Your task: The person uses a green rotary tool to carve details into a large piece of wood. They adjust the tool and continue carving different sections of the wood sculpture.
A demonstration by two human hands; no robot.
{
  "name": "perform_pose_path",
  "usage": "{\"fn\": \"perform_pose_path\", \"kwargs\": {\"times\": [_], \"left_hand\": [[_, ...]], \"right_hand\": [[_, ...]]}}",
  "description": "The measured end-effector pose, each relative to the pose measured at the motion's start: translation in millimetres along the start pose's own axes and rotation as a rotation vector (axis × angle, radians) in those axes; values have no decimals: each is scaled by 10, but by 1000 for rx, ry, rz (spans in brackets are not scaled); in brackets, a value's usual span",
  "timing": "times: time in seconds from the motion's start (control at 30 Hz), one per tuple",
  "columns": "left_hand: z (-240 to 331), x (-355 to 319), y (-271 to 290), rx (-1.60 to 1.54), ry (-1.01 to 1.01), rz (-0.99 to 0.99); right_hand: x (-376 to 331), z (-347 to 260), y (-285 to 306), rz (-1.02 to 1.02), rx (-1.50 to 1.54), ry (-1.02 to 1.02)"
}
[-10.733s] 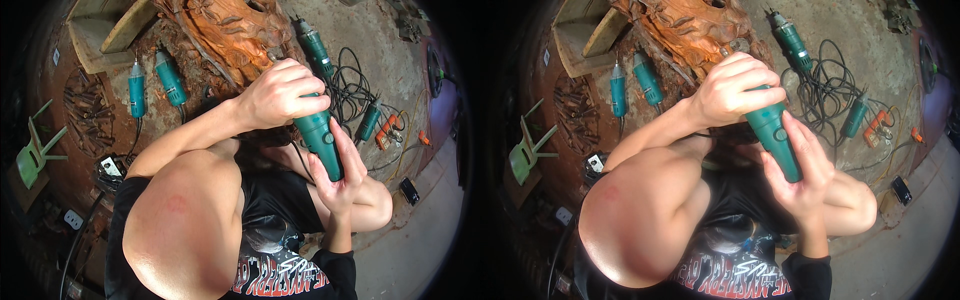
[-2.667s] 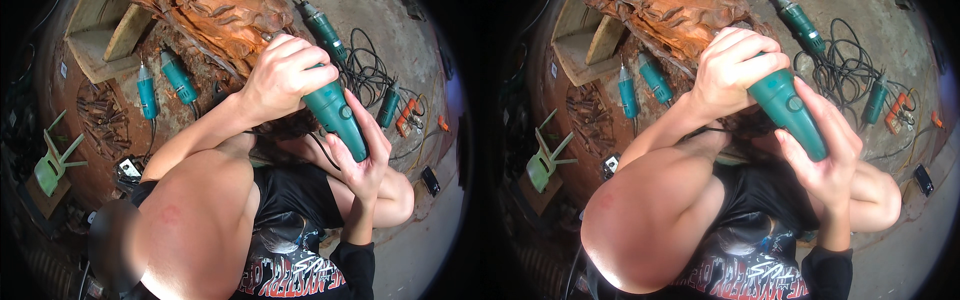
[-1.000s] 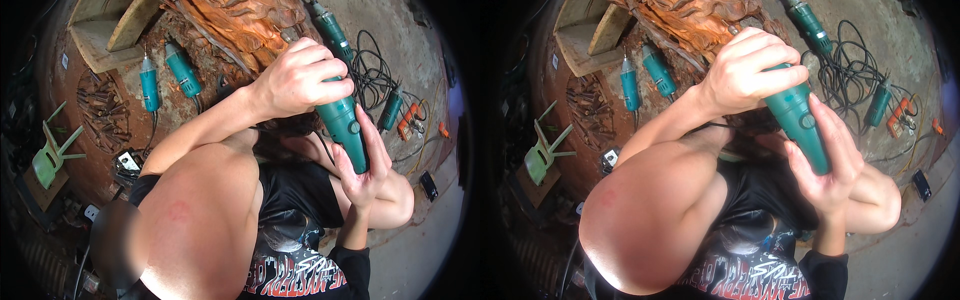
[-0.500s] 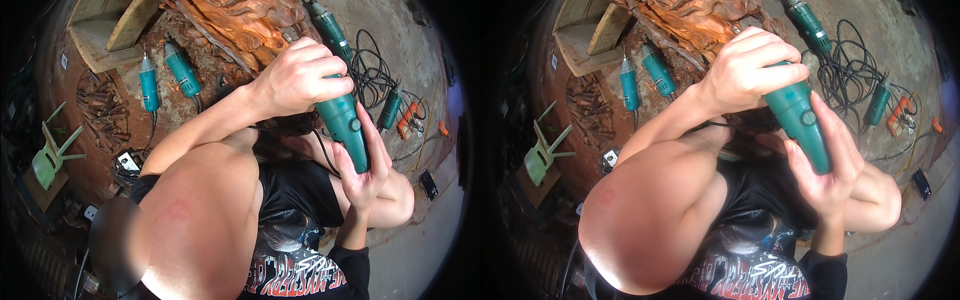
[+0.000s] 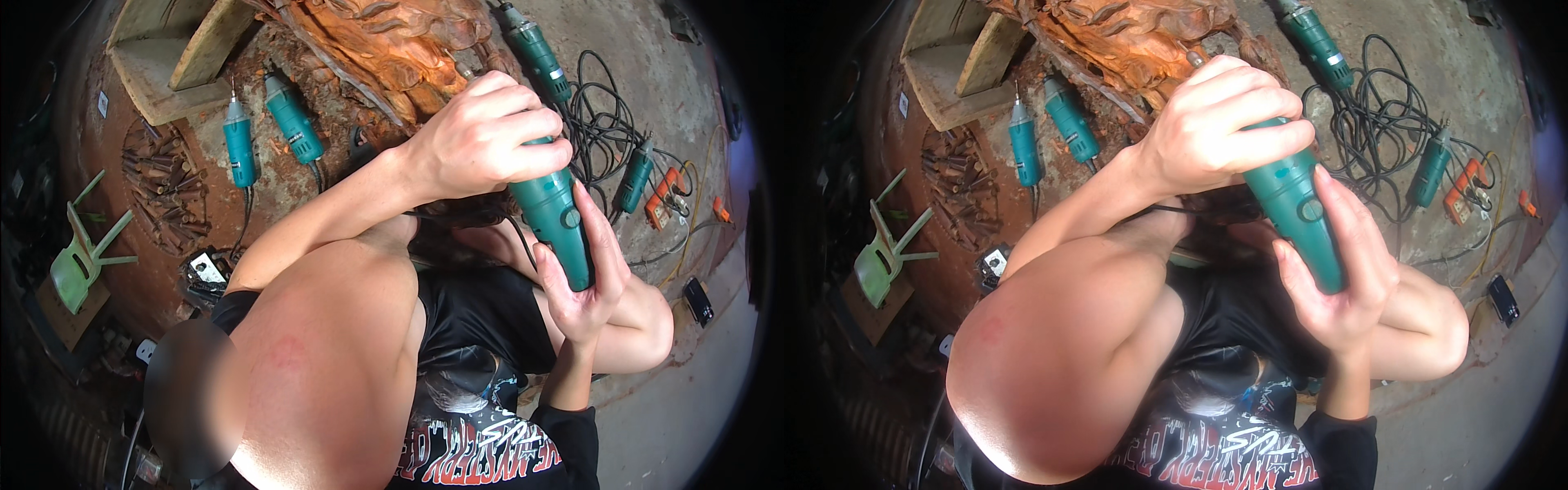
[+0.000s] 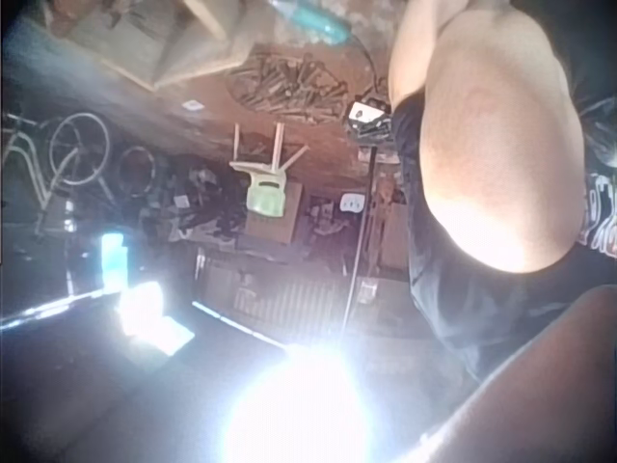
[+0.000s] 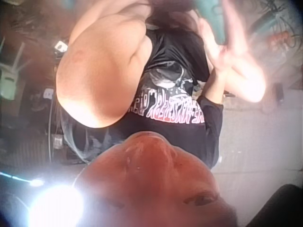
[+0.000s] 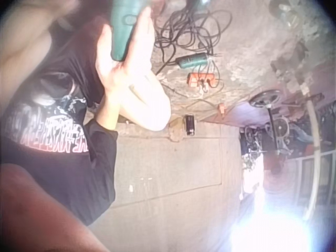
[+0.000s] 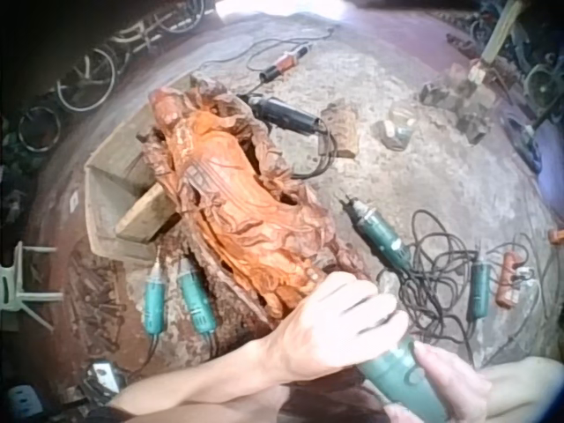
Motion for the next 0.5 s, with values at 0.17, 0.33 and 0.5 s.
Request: {"fn": "perform_pose_path", "kwargs": {"times": [0.17,0.33,0.5], "left_hand": [[-21,7,-1,-58,44,-28],[-26,6,-6,-74,77,-47],[-57,6,-17,-87,97,-80]], "right_hand": [[-17,16,4,-45,17,-58],[-36,21,-1,-63,26,-117],[-36,19,1,-76,46,-167]]}}
Point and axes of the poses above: each hand's wrist, its own x-axis towards the middle knuckle, its own y-axis out of the back of the hand, z = x × y, the point moved 6 cm from there along x, towards the middle knuckle, and after that the axes turned 12 degrees about -x, right-handed, at the moved point
